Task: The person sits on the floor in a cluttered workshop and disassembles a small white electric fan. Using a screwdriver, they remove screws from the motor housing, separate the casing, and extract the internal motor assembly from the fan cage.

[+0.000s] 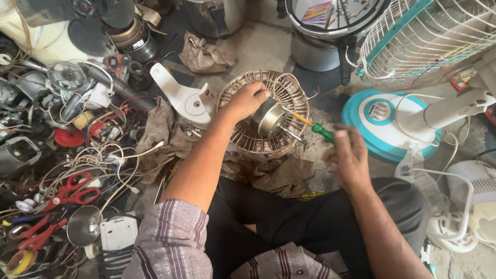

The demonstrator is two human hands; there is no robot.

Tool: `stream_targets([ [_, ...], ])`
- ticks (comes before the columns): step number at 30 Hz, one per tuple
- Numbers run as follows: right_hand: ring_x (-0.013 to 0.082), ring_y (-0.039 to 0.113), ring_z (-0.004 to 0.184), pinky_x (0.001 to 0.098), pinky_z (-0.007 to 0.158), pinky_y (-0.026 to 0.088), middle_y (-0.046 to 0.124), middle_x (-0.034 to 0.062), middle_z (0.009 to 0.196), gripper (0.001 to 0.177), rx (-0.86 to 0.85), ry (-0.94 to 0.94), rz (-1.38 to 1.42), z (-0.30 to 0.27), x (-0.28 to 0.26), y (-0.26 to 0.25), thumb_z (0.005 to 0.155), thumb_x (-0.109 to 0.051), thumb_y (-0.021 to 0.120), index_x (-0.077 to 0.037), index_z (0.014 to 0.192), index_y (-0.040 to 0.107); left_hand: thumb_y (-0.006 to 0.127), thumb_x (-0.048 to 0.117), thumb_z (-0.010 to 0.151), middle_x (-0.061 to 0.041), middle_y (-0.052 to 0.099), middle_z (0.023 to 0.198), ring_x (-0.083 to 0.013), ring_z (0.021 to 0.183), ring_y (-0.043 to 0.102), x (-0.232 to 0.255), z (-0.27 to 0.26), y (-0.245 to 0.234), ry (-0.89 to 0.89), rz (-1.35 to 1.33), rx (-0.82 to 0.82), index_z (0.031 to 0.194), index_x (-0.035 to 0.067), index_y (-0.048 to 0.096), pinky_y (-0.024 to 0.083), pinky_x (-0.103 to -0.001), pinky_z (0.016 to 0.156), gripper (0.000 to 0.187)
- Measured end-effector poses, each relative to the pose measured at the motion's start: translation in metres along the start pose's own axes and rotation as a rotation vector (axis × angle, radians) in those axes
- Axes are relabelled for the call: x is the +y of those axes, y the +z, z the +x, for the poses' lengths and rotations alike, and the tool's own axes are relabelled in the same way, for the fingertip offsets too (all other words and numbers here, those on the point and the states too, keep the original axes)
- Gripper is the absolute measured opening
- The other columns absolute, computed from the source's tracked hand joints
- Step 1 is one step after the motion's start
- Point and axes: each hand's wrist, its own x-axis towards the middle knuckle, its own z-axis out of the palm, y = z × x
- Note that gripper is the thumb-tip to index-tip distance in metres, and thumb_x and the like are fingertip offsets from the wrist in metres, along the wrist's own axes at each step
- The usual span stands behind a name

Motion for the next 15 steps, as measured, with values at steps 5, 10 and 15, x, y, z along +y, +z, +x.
stream_targets([
  [5, 0.0103, 0.060, 0.074, 0.0249, 0.061, 0.050, 0.056, 0.0050, 0.100, 0.046, -0.046, -0.212, -0.035, 0.000, 0.003, -0.002, 0.100, -0.016, 0.066, 0.001, 0.138, 0.045, 0.064, 0.029, 0.097, -0.013, 0.075, 0.098, -0.0258, 0.092, 0.070, -0.006, 0.002, 0.001, 0.046, -0.027, 0.008, 0.104, 0.006, 0.071, 0.053, -0.038, 0.085, 0.025],
  [10, 0.0105, 0.057, 0.066, 0.0250, 0.056, 0.047, 0.060, 0.0082, 0.095, 0.040, -0.011, -0.076, -0.082, 0.004, 0.001, -0.007, 0.105, -0.024, 0.059, 0.001, 0.136, 0.053, 0.063, 0.028, 0.097, -0.013, 0.076, 0.103, -0.0238, 0.097, 0.072, -0.006, 0.003, -0.002, 0.018, -0.003, -0.034, 0.110, 0.007, 0.073, 0.054, -0.037, 0.087, 0.026],
  [15, 0.0117, 0.055, 0.062, 0.0251, 0.054, 0.046, 0.060, 0.0093, 0.089, 0.039, -0.017, -0.030, -0.096, 0.005, 0.002, -0.011, 0.108, -0.027, 0.053, 0.001, 0.134, 0.057, 0.064, 0.026, 0.095, -0.008, 0.076, 0.110, -0.0196, 0.102, 0.071, 0.002, 0.000, -0.014, 0.045, -0.013, -0.111, 0.113, 0.012, 0.076, 0.053, -0.034, 0.089, 0.026],
])
